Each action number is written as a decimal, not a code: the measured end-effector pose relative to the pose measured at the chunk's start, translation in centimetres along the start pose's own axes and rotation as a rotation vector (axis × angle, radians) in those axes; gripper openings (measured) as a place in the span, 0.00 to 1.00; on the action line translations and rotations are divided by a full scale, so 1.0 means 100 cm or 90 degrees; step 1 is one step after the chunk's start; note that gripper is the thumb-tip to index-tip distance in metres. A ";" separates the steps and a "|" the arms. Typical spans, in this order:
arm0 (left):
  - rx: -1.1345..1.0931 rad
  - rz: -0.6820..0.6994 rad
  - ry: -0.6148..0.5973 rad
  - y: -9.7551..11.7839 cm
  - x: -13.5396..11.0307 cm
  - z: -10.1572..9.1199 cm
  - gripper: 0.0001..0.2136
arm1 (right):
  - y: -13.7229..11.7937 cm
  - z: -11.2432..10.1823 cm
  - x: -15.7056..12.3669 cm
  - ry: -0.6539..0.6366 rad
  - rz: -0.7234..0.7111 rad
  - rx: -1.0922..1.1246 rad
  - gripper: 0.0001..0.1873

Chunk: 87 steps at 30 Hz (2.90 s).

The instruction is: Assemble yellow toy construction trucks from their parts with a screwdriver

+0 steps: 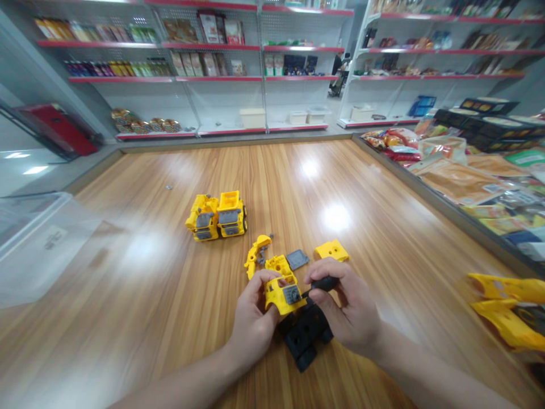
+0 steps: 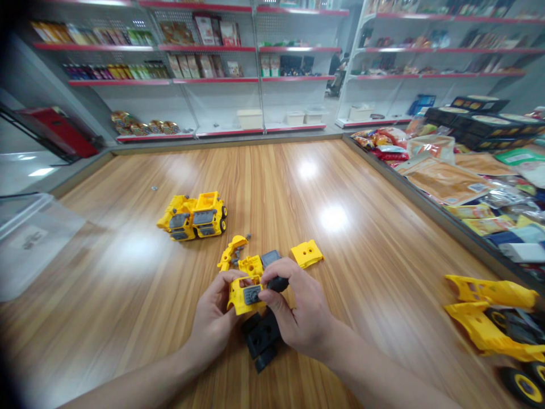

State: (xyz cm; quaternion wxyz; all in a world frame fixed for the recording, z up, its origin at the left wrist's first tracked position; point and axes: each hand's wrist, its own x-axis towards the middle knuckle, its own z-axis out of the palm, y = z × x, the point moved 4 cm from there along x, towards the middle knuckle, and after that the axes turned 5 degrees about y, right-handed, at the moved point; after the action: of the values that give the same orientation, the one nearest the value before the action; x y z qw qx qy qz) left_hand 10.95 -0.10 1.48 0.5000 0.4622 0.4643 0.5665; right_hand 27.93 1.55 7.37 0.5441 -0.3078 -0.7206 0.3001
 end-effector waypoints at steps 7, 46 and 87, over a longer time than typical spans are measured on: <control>0.004 -0.005 -0.012 -0.004 -0.001 -0.001 0.11 | -0.003 0.000 0.002 0.007 -0.009 0.009 0.13; 0.111 0.182 -0.004 -0.003 -0.008 -0.003 0.16 | 0.001 -0.002 0.005 -0.337 -0.131 -0.316 0.06; 0.121 0.183 -0.016 -0.003 -0.009 -0.003 0.15 | 0.001 -0.002 0.004 -0.388 -0.146 -0.378 0.08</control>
State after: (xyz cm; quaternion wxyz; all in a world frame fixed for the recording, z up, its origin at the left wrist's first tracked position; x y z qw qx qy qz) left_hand 10.79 -0.98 1.06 0.3737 0.5760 0.4383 0.5801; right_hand 28.04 1.94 7.51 0.2246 -0.2665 -0.9325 0.0947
